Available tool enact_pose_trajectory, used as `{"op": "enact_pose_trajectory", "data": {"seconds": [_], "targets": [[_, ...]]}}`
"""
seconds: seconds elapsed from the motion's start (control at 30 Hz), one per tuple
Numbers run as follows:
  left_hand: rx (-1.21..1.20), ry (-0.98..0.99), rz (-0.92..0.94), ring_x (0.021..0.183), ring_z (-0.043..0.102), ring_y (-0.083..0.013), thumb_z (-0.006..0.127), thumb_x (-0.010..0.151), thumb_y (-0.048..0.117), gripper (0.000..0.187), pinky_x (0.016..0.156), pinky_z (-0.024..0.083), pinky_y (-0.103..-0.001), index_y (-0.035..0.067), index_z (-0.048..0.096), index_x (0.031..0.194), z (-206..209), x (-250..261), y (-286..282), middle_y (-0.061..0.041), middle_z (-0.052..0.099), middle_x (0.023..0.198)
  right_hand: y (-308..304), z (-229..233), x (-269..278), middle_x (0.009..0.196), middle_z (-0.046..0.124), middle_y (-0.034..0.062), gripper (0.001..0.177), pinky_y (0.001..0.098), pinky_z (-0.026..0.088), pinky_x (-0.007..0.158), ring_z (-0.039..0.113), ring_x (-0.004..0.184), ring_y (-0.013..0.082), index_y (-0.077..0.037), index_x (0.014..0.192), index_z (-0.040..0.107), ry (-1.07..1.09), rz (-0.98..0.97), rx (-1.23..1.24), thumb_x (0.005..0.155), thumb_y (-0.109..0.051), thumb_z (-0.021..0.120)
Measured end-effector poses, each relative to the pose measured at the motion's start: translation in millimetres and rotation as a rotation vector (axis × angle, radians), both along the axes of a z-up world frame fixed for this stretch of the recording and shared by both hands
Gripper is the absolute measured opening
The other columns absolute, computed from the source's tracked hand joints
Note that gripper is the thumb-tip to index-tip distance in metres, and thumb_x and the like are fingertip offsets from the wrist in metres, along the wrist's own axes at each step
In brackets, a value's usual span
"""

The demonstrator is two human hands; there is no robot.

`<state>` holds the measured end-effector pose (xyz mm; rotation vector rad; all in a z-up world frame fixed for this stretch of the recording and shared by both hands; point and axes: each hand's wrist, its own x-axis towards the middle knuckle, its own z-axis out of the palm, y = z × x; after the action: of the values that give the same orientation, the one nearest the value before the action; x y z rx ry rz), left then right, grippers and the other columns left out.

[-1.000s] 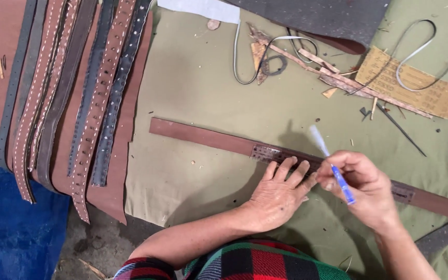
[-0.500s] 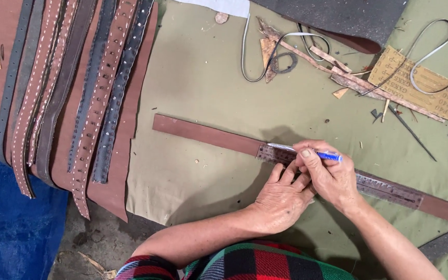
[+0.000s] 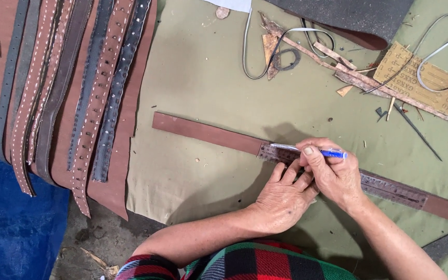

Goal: Measuring and marking a leather strap with a ruler and pen for precise crafting.

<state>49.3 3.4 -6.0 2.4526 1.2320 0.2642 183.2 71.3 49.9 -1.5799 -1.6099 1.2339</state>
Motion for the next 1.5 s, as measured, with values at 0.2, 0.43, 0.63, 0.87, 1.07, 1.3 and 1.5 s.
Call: {"op": "enact_pose_trajectory", "data": {"seconds": [0.2,0.43,0.63,0.87,1.07,1.3,1.5], "targets": [[-0.012,0.024,0.003,0.152,0.027,-0.0385,0.049,0.100,0.035,0.051,0.114,0.027,-0.056,0.021,0.050,0.149,-2,1,-1,-0.008,0.039,0.162,2,6,-1,0.076,0.075,-0.0011,0.027,0.0214,0.054,0.062,0.069,0.067,0.0082,-0.012,0.104,0.077,-0.064,0.010,0.000,0.102,-0.032,0.060],[0.061,-0.047,0.029,0.144,0.036,-0.0388,0.058,0.100,0.035,0.051,0.108,0.031,-0.055,0.018,0.053,0.147,3,-2,-1,-0.010,0.041,0.160,0,9,10,0.079,0.075,-0.0047,0.022,0.0263,0.049,0.059,0.059,0.062,0.0090,-0.013,0.097,0.077,-0.221,0.013,0.104,0.102,-0.029,0.062],[-0.009,-0.025,0.016,0.147,0.033,-0.0395,0.047,0.106,0.040,0.056,0.115,0.024,-0.055,0.022,0.039,0.158,-4,-2,-3,-0.007,0.038,0.164,-4,6,24,0.077,0.072,-0.0045,0.022,0.0283,0.047,0.056,0.055,0.060,0.0107,-0.014,0.099,0.075,-0.247,0.024,0.130,0.102,-0.032,0.062],[0.040,-0.015,0.035,0.143,0.038,-0.0379,0.060,0.100,0.039,0.058,0.108,0.031,-0.057,0.022,0.047,0.154,5,-3,-2,-0.009,0.046,0.158,-6,4,38,0.081,0.074,-0.0055,0.024,0.0290,0.049,0.059,0.063,0.064,0.0131,-0.015,0.097,0.075,-0.293,-0.027,0.111,0.102,-0.035,0.062],[0.182,0.002,0.061,0.138,0.045,-0.0326,0.068,0.095,0.040,0.054,0.104,0.036,-0.052,0.024,0.058,0.146,7,-3,0,-0.006,0.054,0.151,-10,0,48,0.073,0.070,-0.0053,0.026,0.0288,0.047,0.057,0.058,0.059,0.0130,-0.014,0.096,0.074,-0.287,-0.038,0.126,0.102,-0.035,0.061],[-0.011,-0.054,-0.010,0.145,0.029,-0.0424,0.057,0.100,0.033,0.057,0.105,0.024,-0.059,0.018,0.046,0.153,2,-4,0,-0.017,0.042,0.153,-14,8,59,0.055,0.066,0.0087,0.018,0.0356,0.053,0.055,0.058,0.049,0.0202,-0.014,0.085,0.075,-0.105,-0.203,0.113,0.101,-0.023,0.072],[-0.022,-0.038,-0.013,0.145,0.028,-0.0430,0.057,0.100,0.033,0.058,0.105,0.024,-0.060,0.018,0.044,0.154,-1,-4,-2,-0.017,0.042,0.153,-20,11,73,0.056,0.066,0.0083,0.017,0.0357,0.053,0.056,0.057,0.050,0.0204,-0.016,0.086,0.076,-0.163,-0.259,0.045,0.101,-0.024,0.073]]}}
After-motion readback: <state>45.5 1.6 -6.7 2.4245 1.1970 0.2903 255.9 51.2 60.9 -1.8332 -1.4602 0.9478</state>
